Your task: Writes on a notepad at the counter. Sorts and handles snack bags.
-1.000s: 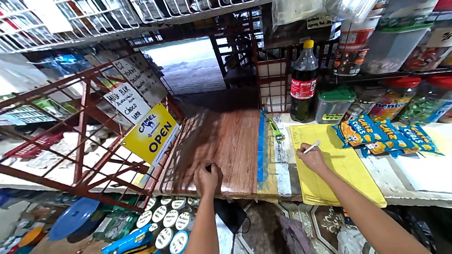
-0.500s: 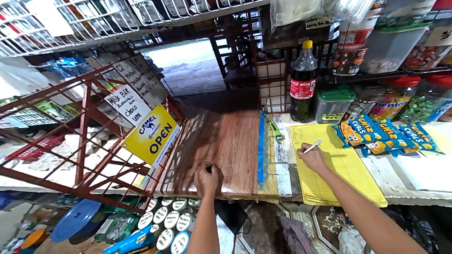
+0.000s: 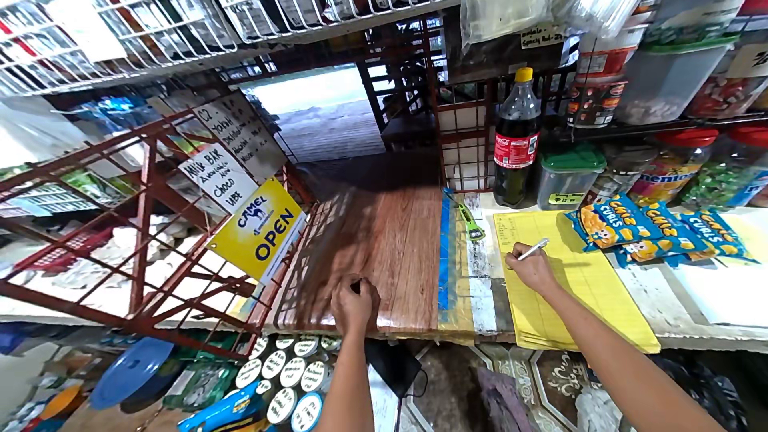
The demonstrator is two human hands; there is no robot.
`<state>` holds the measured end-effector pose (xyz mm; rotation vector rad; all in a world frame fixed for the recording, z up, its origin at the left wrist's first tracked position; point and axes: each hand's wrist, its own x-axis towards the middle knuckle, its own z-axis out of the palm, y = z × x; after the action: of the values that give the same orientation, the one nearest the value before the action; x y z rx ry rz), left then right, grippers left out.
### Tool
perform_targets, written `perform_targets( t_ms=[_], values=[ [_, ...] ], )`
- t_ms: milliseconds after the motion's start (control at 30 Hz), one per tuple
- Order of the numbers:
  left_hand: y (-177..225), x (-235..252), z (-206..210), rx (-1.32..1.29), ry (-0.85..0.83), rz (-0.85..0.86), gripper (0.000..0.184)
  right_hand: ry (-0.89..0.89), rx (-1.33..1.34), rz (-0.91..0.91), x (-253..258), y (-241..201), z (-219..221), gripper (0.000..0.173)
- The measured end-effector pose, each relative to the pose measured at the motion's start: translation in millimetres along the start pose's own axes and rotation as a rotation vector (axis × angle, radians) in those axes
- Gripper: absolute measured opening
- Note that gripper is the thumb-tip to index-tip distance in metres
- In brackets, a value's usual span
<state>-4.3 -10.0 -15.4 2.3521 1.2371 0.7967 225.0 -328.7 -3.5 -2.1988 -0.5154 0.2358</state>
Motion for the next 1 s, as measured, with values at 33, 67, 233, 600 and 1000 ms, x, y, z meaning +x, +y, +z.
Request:
perform_targets(
  t_ms=[33, 67, 233, 600, 1000],
  values=[
    [0.5, 0.0, -0.3, 0.001, 0.000, -0.003, 0.027, 0.002, 0.001, -0.002, 0.2, 0.5, 0.4, 0.024],
    [1.2, -0.1, -0.9, 0.003, -0.004, -0.008, 0.027, 0.008, 0.005, -0.005, 0.3, 0.9, 1.0, 0.025],
    [0.6, -0.1, -0.3, 0.009, -0.003, -0.001, 0.027, 0.004, 0.001, -0.004, -0.5, 1.3, 0.8, 0.024],
    [0.7, 0.1, -0.1, 0.012, -0.003, -0.016, 0.027, 0.011, 0.021, 0.009, 0.0, -0.2, -0.6, 0.025],
    [4.3, -1.5, -3.6, 0.021, -0.025, -0.018, 0.029, 0.015, 0.006, -0.005, 1.5, 2.3, -2.2, 0.022]
  ],
)
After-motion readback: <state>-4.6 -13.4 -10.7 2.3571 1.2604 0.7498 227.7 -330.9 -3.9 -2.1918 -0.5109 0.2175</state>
